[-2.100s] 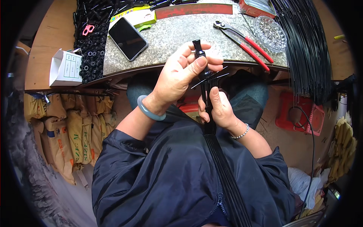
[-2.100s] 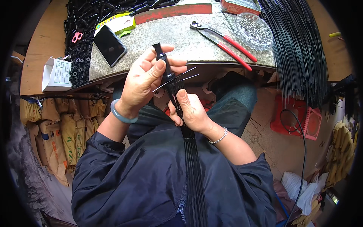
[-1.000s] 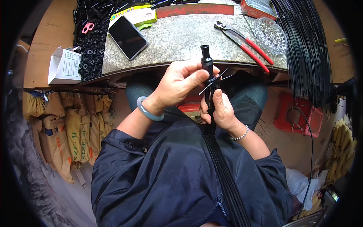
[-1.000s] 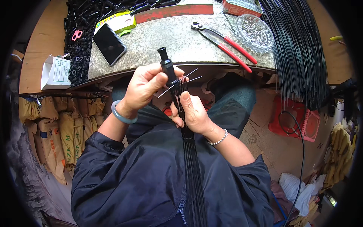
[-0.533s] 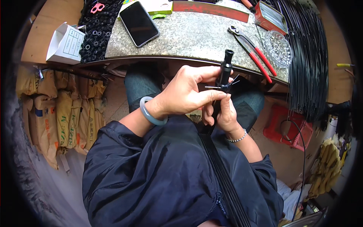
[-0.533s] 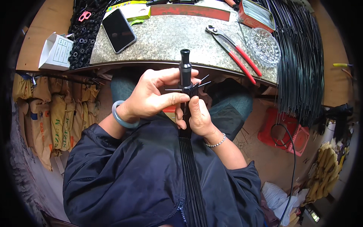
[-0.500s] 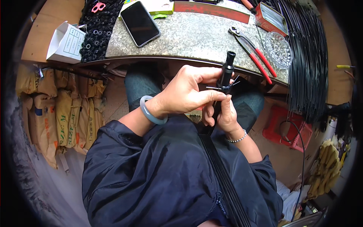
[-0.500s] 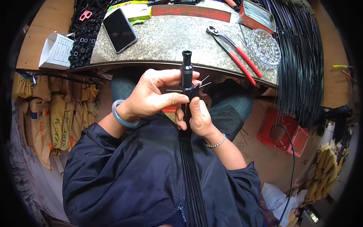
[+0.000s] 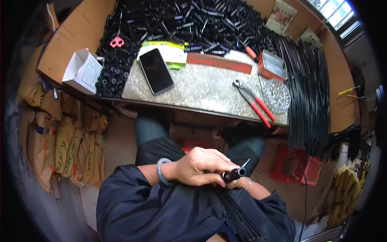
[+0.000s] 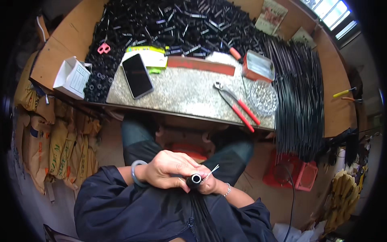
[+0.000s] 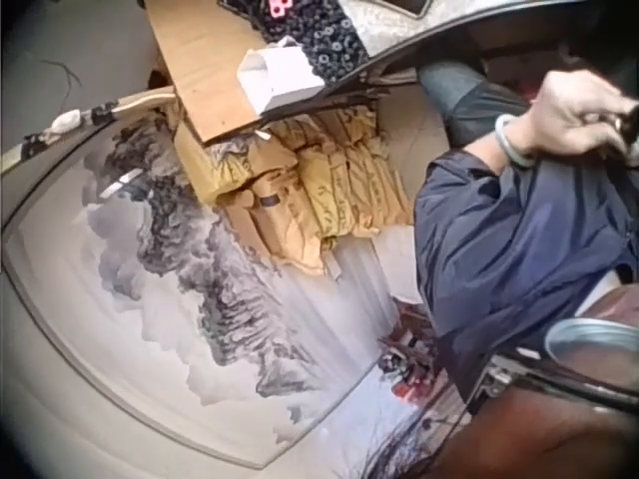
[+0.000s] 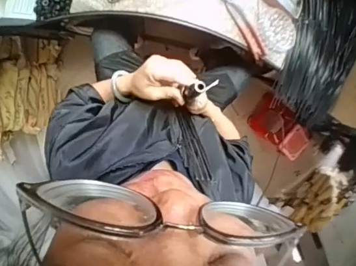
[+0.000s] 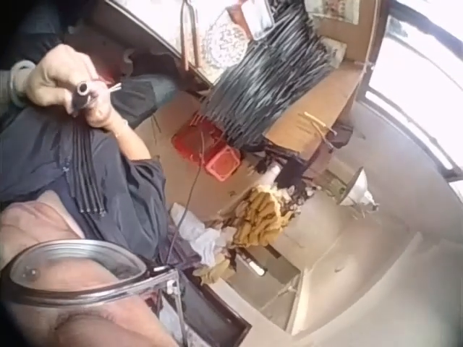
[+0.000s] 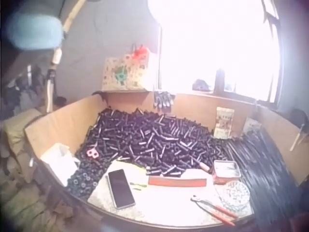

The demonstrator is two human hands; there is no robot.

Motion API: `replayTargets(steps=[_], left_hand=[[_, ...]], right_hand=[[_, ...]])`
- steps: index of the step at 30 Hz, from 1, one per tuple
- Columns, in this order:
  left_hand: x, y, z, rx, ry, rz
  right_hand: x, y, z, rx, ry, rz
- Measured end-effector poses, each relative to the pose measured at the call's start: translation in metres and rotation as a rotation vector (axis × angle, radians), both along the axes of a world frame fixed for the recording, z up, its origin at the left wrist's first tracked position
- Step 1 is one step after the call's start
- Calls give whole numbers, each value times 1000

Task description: Gathering black wires and securing them with a plastic sleeve and connectors using pliers.

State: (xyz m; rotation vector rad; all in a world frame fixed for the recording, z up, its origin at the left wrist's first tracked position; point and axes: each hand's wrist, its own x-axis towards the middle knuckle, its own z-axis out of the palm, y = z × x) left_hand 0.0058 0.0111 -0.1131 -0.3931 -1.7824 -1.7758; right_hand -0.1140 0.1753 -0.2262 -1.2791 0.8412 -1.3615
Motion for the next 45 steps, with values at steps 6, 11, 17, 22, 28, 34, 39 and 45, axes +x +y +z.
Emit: replayTargets(steps=[6,11,17,22,28,34,39,45], left_hand=[[-32,-41,-36,757,-453,-285],[-67,-85,-56,884,-302,-469],[-61,-69,-27,886,-247,-387],[-28,-19,-3,428,-203,216],[-44,-12,-4,51,-290,744],[-45,-26,-11,482,-243,459],[-45,-30,-25,558,-131,371],[-46,-28,-23,575,-129,398]], right_hand=[[-15,-78,62,215,-348,-87],[-38,-116,73,217,-231,-74],[-11,-114,68,51,-125,-427],[-1,-109,70,44,27,-781],[10,-112,51,-198,198,-940],[15,-104,65,-207,-382,-825],[8,-97,63,-128,-318,-851],[8,-99,62,-157,-409,-724]])
